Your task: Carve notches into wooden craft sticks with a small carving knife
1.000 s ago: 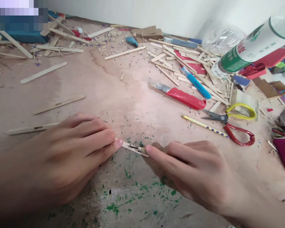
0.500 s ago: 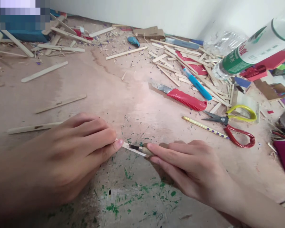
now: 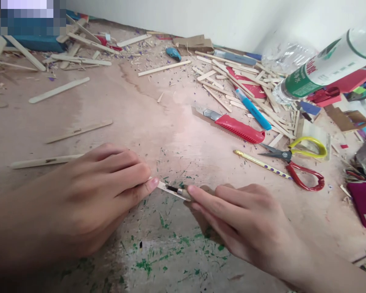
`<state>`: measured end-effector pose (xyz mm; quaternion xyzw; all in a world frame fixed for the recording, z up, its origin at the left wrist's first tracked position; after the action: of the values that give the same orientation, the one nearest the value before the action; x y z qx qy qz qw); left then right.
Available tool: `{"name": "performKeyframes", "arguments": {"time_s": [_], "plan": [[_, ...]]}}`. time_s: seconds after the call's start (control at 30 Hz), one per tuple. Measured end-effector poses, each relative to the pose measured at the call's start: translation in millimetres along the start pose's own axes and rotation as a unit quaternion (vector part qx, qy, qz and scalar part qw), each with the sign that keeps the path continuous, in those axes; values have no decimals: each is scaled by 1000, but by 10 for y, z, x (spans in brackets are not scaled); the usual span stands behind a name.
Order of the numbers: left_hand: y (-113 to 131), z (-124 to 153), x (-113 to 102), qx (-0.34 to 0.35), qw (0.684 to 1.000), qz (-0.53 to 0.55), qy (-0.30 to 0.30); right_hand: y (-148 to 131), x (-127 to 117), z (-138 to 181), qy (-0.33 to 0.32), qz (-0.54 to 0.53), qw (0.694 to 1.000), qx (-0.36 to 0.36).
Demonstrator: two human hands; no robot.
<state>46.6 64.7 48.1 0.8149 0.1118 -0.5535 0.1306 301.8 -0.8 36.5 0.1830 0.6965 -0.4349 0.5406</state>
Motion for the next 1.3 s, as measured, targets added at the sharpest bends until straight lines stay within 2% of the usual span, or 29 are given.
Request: {"name": "performKeyframes", "arguments": {"time_s": [0.13,0.33,0.5,0.67,0.97,1.1,1.3], "plan": [[-4,0,1,-6,1000,0,-11,-39,-40,-23,10,-5,1000,4],[-37,28,-3,3,1000,7,4,-88,-64,-72,26,-11,1000,10],[-27,12,-2,-9,1000,-4,3,-185,-88,-170,71,-35,997,-27],[-39,16,5,-15,1000,14,17,-201,-25,-229,26,-17,999,10],[-58,14,-20,-17,1000,13,9,-235,-49,-204,31,-20,999,3],[-58,20,-4,-24,1000,13,-15,-217,-75,-211,24,-22,999,2],[-22,7,-5,-12,1000,8,13,-245,-169,-315,-7,-33,998,-56]]}}
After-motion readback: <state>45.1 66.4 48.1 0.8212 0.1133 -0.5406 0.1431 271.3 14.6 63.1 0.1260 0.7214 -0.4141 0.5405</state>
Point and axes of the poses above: each hand's wrist, its own z-axis away from the middle knuckle, its own x-axis out of the palm, y = z × x, the point moved 7 cm from there along -z, towards the middle knuckle, and after that the axes turned 11 degrees about -z, right-handed, at the moved point
